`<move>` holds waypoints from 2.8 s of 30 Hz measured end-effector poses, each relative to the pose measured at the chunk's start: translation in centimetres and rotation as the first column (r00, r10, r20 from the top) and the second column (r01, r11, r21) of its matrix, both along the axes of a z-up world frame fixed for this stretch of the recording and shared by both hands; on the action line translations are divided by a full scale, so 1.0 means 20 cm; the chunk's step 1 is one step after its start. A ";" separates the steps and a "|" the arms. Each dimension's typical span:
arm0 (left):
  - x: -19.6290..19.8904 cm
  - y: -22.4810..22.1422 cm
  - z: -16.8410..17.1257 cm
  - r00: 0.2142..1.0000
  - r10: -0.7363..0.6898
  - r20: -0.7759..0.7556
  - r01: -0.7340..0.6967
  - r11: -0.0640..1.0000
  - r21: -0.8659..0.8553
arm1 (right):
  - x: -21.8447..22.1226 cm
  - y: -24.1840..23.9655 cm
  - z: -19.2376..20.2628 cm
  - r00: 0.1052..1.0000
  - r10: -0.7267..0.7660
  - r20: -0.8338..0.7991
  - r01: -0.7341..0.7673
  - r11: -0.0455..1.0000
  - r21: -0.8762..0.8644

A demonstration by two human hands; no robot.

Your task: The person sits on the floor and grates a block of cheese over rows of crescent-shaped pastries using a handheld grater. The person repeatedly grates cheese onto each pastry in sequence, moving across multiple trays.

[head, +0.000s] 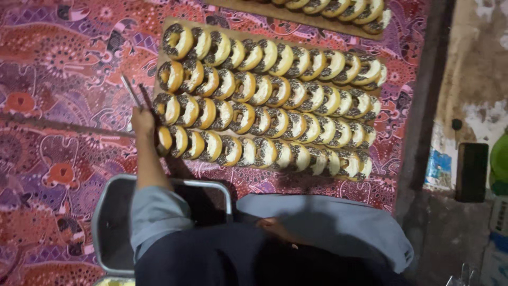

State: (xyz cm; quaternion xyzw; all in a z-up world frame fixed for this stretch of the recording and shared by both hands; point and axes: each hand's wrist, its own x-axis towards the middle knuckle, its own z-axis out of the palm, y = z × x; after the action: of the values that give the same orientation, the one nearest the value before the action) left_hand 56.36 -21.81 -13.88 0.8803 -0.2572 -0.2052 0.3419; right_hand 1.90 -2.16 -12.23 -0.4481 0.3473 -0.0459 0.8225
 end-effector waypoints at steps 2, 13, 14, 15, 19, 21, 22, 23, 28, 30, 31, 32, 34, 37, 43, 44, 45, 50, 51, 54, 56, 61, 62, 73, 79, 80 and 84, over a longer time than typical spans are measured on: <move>0.00 -0.02 -0.01 1.000 0.008 -0.026 -0.007 1.000 0.007 | -0.01 0.00 0.00 1.000 -0.015 0.003 0.016 1.000 -0.008; -0.27 -0.03 -0.09 0.988 -0.019 -0.151 0.002 0.994 -0.112 | -0.07 0.17 0.03 0.997 -0.043 0.070 0.045 0.999 -0.018; -0.30 -0.04 -0.09 0.985 -0.030 -0.168 0.005 0.989 -0.148 | -0.07 0.18 0.04 0.995 -0.049 0.082 0.052 0.998 -0.029; -0.33 -0.05 -0.09 0.982 -0.043 -0.183 0.008 0.983 -0.184 | -0.07 0.18 0.05 0.994 -0.053 0.093 0.057 0.998 -0.037; -0.41 -0.06 -0.09 0.955 -0.096 -0.280 0.026 0.970 -0.244 | -0.10 0.16 0.08 0.996 -0.008 0.093 0.022 0.990 -0.141; -0.46 -0.06 -0.07 0.885 -0.097 -0.456 -0.009 0.975 -0.224 | -0.11 0.14 0.14 0.994 0.024 0.102 0.015 0.929 -0.370; -0.49 -0.07 -0.04 0.838 -0.094 -0.537 -0.027 0.977 -0.213 | -0.14 0.12 0.20 0.991 0.063 0.121 0.018 0.817 -0.576; -0.53 -0.08 -0.01 0.946 -0.146 -0.290 0.092 0.977 -0.192 | -0.15 0.10 0.25 0.986 0.107 0.132 0.029 0.660 -0.751; -0.93 0.04 0.28 0.987 0.000 0.162 0.048 0.956 -0.290 | -0.31 -0.03 0.55 0.931 -0.269 -0.245 0.315 0.934 0.171; -1.10 0.15 0.47 0.993 -0.042 0.111 0.076 0.943 -0.324 | -0.33 -0.17 0.62 0.872 -0.377 -0.312 0.382 0.923 -0.046; -1.18 0.23 0.55 0.993 -0.109 0.042 0.116 0.961 -0.251 | -0.34 -0.24 0.63 0.831 -0.438 -0.343 0.421 0.898 -0.127; -1.27 0.32 0.63 0.985 -0.169 -0.034 0.161 0.970 -0.181 | -0.36 -0.31 0.65 0.787 -0.496 -0.367 0.452 0.868 -0.204; -1.44 0.44 0.74 0.979 -0.156 0.130 0.189 0.934 -0.302 | -0.41 -0.46 0.68 0.714 -0.585 -0.386 0.500 0.811 -0.304; -1.58 0.62 0.79 0.945 -0.130 -0.301 0.061 0.971 -0.230 | -0.48 -0.60 0.73 0.675 -0.661 -0.329 0.570 0.750 -0.336; -1.78 0.90 0.73 0.839 -0.542 0.056 0.544 0.838 -0.042 | -0.55 -0.65 0.84 0.701 -0.683 -0.204 0.588 0.716 -0.376; -1.82 0.92 0.74 0.808 -0.537 0.240 0.557 0.830 -0.019 | -0.54 -0.64 0.86 0.713 -0.666 -0.217 0.568 0.731 -0.377; -1.86 0.94 0.74 0.751 -0.514 0.415 0.562 0.827 0.008 | -0.52 -0.64 0.88 0.728 -0.646 -0.232 0.544 0.749 -0.379; -2.03 0.93 0.79 0.915 -0.343 -0.214 0.314 0.936 -0.159 | -0.31 -0.74 0.97 0.773 -0.557 -0.303 0.466 0.823 -0.324; -2.07 0.90 0.77 0.840 -0.289 -0.459 0.204 0.953 -0.225 | -0.28 -0.76 0.97 0.788 -0.518 -0.332 0.423 0.849 -0.317; -2.18 0.79 0.67 0.627 -0.212 -0.750 0.027 0.967 -0.252 | -0.18 -0.80 0.97 0.834 -0.501 -0.230 0.403 0.839 -0.364; -2.21 0.76 0.58 0.552 -0.247 -0.797 0.020 0.959 -0.283 | -0.10 -0.83 0.94 0.809 -0.446 -0.383 0.243 0.847 -0.472; -2.19 0.67 0.39 0.516 -0.343 -0.785 0.018 0.920 -0.391 | 0.04 -0.92 0.80 0.809 -0.502 -0.306 -0.017 0.500 -0.866; -2.18 0.66 0.36 0.514 -0.338 -0.788 0.022 0.924 -0.382 | 0.08 -0.95 0.76 0.788 -0.497 -0.362 -0.055 0.528 -0.847; -2.09 0.68 0.28 0.522 -0.305 -0.796 0.117 0.951 -0.288 | 0.27 -0.98 0.50 0.692 -0.540 -0.480 -0.182 0.513 -0.839; -2.07 0.72 0.37 0.412 -0.271 -0.870 0.064 0.961 -0.268 | 0.27 -1.04 0.41 0.625 -0.582 -0.521 -0.208 0.519 -0.829; -2.08 0.74 0.37 0.423 -0.270 -0.865 0.076 0.962 -0.263 | 0.28 -1.05 0.40 0.624 -0.586 -0.517 -0.190 0.528 -0.828; -2.09 0.81 0.32 0.483 -0.292 -0.825 0.134 0.956 -0.260 | 0.28 -1.10 0.35 0.591 -0.568 -0.573 -0.224 0.567 -0.793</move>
State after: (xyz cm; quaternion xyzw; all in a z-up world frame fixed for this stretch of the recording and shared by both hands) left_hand 14.51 -5.63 -7.43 0.5942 -0.1780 -0.6316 0.4650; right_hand 7.56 -24.21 -5.24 -0.6976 0.6567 -0.0878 0.2727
